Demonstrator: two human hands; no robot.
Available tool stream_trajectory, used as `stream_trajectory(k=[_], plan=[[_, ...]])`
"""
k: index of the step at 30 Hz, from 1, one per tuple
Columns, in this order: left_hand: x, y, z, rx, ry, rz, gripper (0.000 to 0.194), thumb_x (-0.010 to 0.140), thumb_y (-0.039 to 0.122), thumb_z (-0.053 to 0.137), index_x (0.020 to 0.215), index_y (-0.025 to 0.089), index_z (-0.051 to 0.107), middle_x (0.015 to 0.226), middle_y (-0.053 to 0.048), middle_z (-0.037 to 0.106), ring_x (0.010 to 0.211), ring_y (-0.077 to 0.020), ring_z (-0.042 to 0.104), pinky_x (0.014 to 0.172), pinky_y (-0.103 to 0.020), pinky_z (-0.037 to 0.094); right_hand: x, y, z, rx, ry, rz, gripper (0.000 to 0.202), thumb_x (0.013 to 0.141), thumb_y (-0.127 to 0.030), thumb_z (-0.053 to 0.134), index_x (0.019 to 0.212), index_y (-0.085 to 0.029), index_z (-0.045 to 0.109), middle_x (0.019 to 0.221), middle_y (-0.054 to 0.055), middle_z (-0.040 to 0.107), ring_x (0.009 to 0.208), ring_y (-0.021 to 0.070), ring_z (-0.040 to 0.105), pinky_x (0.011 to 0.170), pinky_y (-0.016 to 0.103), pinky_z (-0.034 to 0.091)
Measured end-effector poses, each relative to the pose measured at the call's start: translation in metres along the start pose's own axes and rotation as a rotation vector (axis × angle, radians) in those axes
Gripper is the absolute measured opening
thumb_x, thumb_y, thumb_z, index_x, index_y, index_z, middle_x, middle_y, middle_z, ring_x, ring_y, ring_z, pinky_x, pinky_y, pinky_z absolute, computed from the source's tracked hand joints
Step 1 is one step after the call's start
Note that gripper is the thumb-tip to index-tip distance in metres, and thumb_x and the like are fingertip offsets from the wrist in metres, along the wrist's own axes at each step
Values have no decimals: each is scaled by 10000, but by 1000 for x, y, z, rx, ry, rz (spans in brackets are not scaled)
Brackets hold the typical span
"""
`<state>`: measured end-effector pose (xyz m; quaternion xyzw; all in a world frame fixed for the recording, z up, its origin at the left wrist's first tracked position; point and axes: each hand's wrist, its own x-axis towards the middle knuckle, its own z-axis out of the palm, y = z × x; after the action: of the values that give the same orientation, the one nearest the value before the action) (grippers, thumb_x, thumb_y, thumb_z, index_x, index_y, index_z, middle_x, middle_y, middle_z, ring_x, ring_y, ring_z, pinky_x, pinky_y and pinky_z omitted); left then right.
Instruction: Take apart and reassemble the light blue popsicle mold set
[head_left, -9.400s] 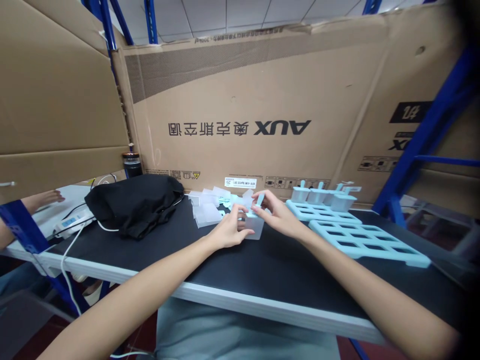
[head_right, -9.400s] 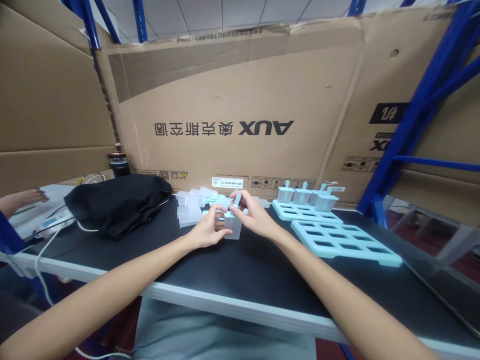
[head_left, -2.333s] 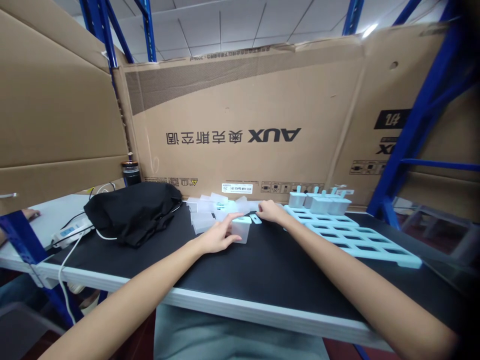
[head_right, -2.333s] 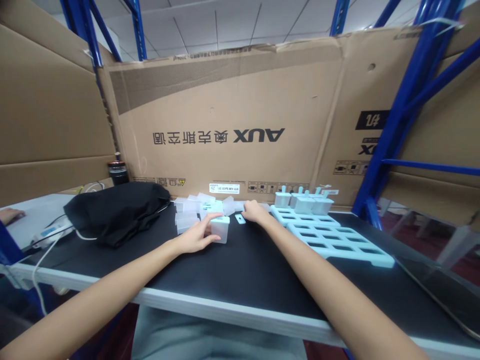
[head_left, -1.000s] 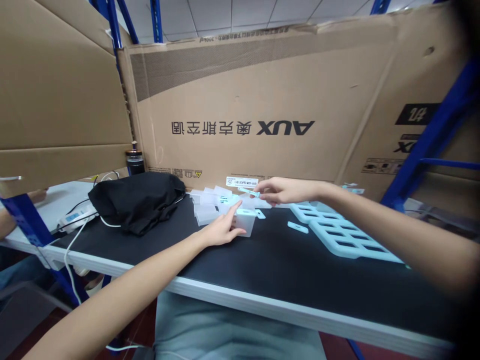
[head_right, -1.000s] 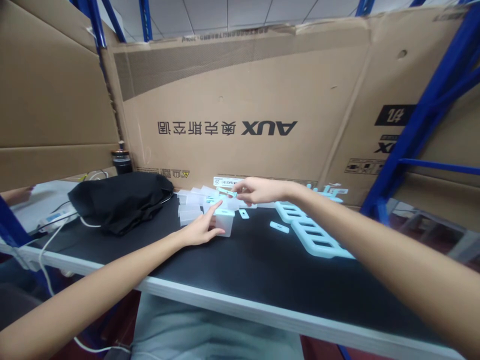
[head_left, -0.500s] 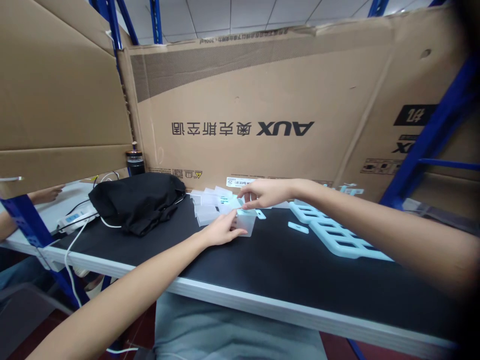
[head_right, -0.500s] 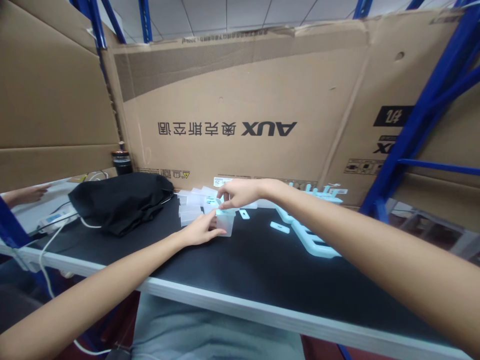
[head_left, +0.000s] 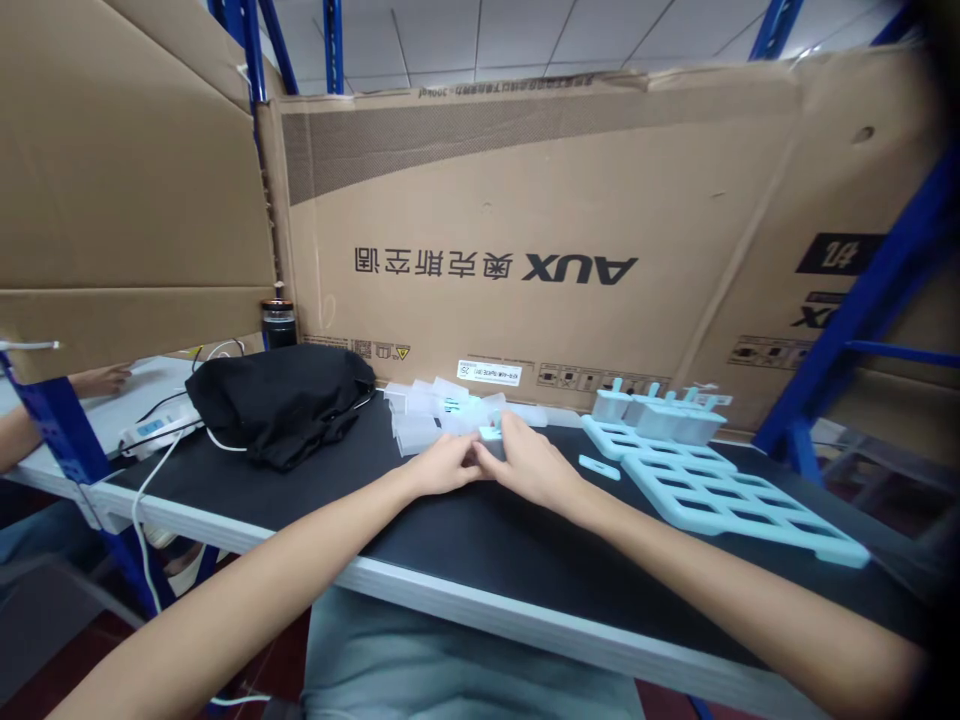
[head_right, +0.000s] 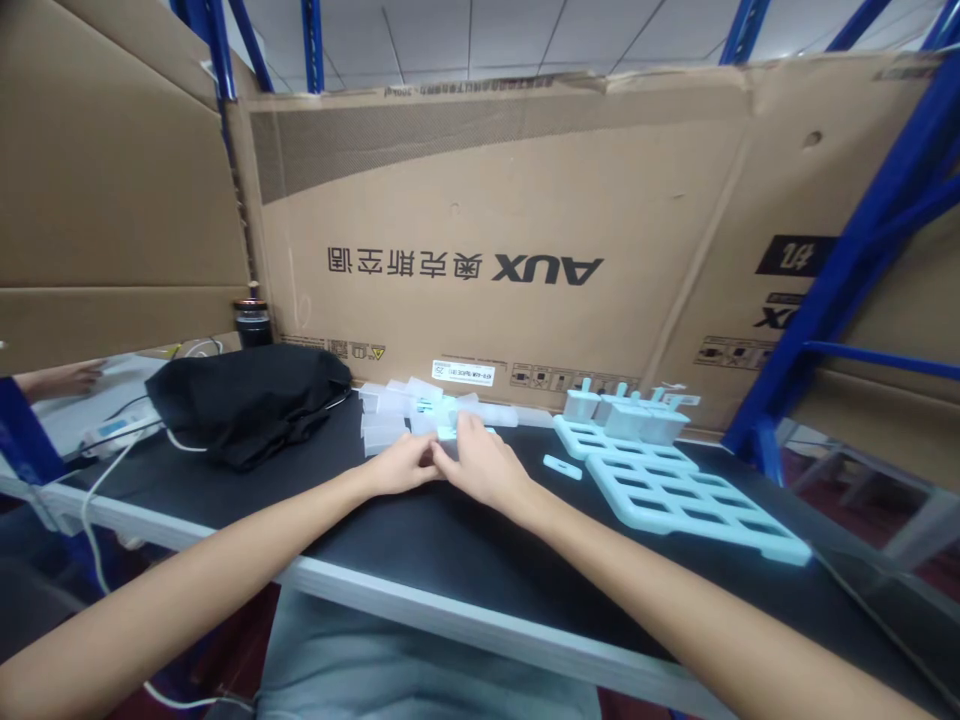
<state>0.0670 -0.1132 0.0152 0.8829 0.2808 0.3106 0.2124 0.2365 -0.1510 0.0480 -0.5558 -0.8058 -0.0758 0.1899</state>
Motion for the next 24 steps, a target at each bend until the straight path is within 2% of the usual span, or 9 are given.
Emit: stream_trajectory(k=[3,5,8,10,12,14,17,20,24], plan=[[1,0,1,-199,-30,13,236,832,367,610,929,159,555,896,-58,678,834,-186,647,767,-301,495,8,15,-9,26,16,-56,333,875,-493,389,960,-179,459,976,113,571,880,240,574,737,326,426],[2,-1,2,-321,-33,-30,305,827,401,618,994,152,565,982,-88,679,915,-191,648,838,-324,498,15,37,-21,-3,65,-31,312,870,-458,405,967,-169,473,974,121,562,927,245,556,788,326,418],[3,-2,4,-358,-23,-81,346,822,438,616,1002,145,580,981,-98,679,927,-189,649,870,-341,498,25,87,-44,-132,121,151,389,874,-465,390,1012,-117,494,1020,174,530,956,269,544,812,339,398],[3,-3,4,-334,-20,-88,333,829,443,605,978,145,591,961,-90,680,908,-183,650,863,-334,502,29,126,-58,-232,104,274,473,885,-462,373,1099,-53,480,1083,233,499,945,280,550,800,344,384],[3,-3,4,-306,-20,-90,316,842,438,590,963,147,597,942,-81,680,888,-175,650,844,-319,506,28,162,-66,-343,76,366,496,888,-420,384,1153,-9,463,1086,266,508,975,297,540,805,346,362],[3,-2,4,-275,-22,-87,301,854,431,574,955,149,601,925,-73,681,874,-168,647,826,-304,505,25,187,-68,-443,56,445,499,886,-405,390,1172,-5,471,1087,274,534,1019,317,515,813,365,343],[3,-1,3,-213,-28,-75,294,870,432,547,948,155,607,904,-58,684,847,-160,640,796,-284,498,18,202,-63,-518,16,518,498,879,-481,371,1118,-79,543,1114,240,567,1086,344,454,834,439,317],[2,2,1,-119,-42,-57,306,908,434,475,930,165,619,882,-38,686,792,-146,627,767,-274,480,14,201,-55,-534,-19,522,479,876,-526,349,958,-136,614,1082,199,602,1145,335,386,875,514,268],[1,5,-2,-37,-48,-34,349,944,418,393,922,165,632,897,-33,691,789,-142,618,781,-271,458,14,198,-45,-527,66,524,470,881,-517,333,873,-147,621,1050,181,622,1164,303,363,902,536,221]])
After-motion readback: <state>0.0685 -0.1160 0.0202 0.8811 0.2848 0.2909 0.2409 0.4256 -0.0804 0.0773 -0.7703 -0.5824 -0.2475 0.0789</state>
